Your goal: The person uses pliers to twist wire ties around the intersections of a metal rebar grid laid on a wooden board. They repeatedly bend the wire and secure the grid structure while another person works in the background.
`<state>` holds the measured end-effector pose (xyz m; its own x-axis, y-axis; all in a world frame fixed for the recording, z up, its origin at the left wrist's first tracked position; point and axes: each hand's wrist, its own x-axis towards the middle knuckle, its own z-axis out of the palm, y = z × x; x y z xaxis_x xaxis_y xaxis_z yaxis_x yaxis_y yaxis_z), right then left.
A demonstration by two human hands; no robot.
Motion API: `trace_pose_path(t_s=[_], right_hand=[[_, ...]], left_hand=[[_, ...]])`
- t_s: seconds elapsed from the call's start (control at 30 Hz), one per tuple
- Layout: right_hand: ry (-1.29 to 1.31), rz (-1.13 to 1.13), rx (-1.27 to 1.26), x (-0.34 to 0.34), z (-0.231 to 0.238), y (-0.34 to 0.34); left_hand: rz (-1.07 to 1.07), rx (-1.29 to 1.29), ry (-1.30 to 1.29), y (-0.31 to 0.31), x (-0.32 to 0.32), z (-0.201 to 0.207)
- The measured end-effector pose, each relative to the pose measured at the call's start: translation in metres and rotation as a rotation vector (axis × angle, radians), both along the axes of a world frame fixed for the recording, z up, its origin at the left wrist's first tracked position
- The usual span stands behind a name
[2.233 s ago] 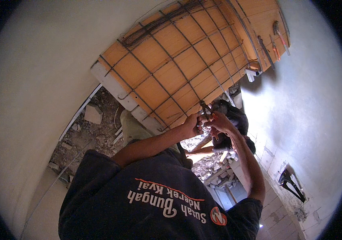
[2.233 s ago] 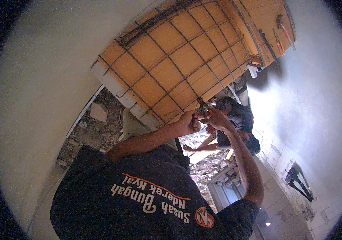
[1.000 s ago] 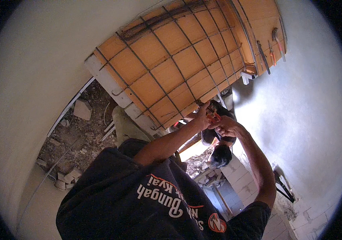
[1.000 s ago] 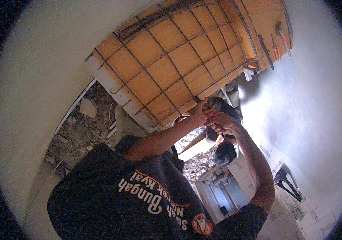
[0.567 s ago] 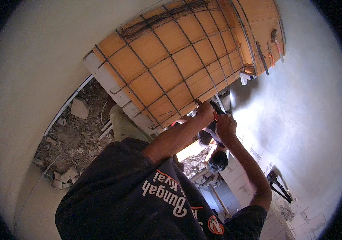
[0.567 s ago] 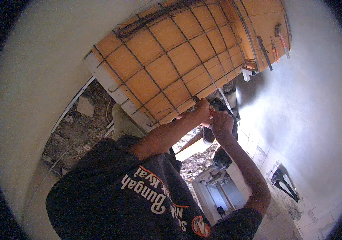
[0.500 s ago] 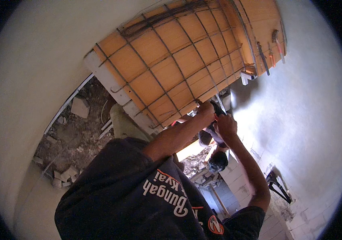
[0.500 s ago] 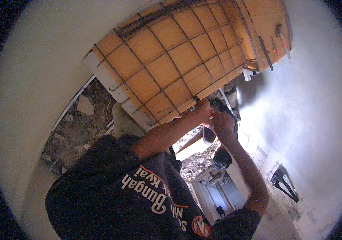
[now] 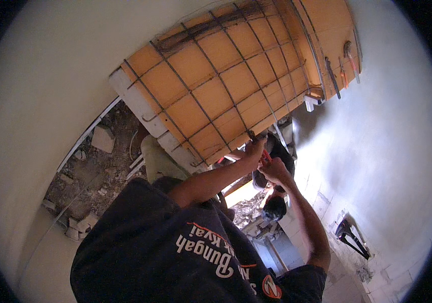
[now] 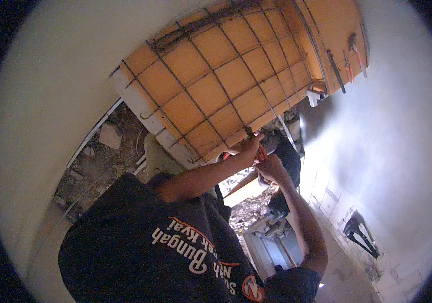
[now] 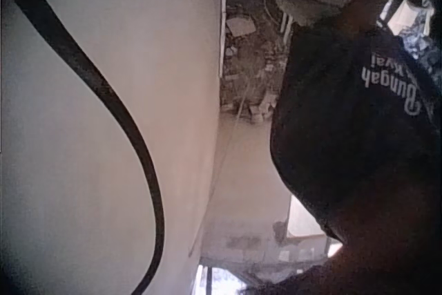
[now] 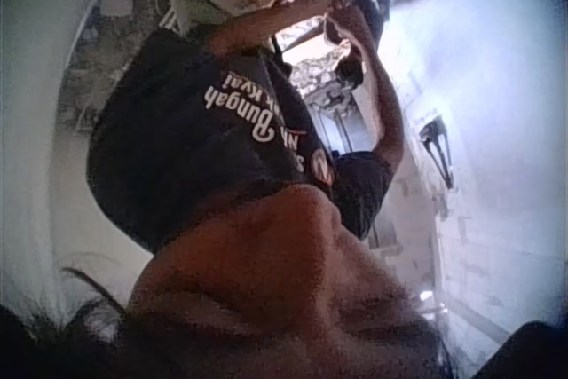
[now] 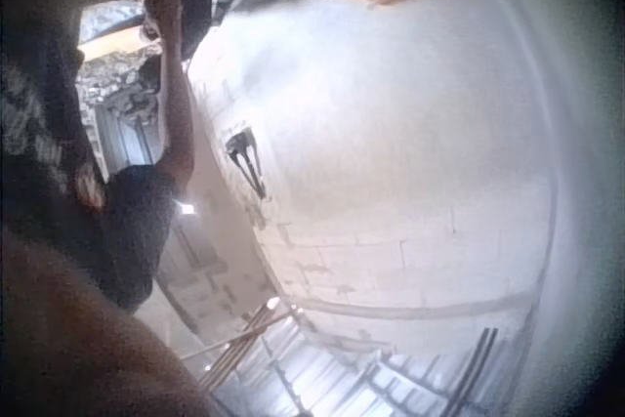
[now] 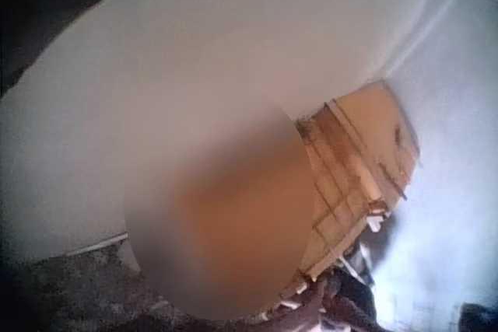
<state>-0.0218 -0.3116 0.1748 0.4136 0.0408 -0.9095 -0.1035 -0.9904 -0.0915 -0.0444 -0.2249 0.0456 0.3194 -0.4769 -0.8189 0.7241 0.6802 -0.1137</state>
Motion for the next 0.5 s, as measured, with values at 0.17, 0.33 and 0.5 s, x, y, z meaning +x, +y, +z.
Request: trace_pose_path(t_s=[0.17, 0.33, 0.5], right_hand=[[0.820, -0.741, -0.011, 0.079, 0.005, -0.028], [0.763, -0.513, -0.157, 0.127, 0.009, -0.023], [-0.173, 0.609, -0.130, 0.089, 0.035, -0.008]], left_hand=[[0.413, -0.515, 0.078, 0.009, -0.004, 0.032], [0.911, -0.411, 0.355, -0.022, 0.042, 0.031], [0.575, -0.326, 0.277, -0.031, 0.047, 0.043]])
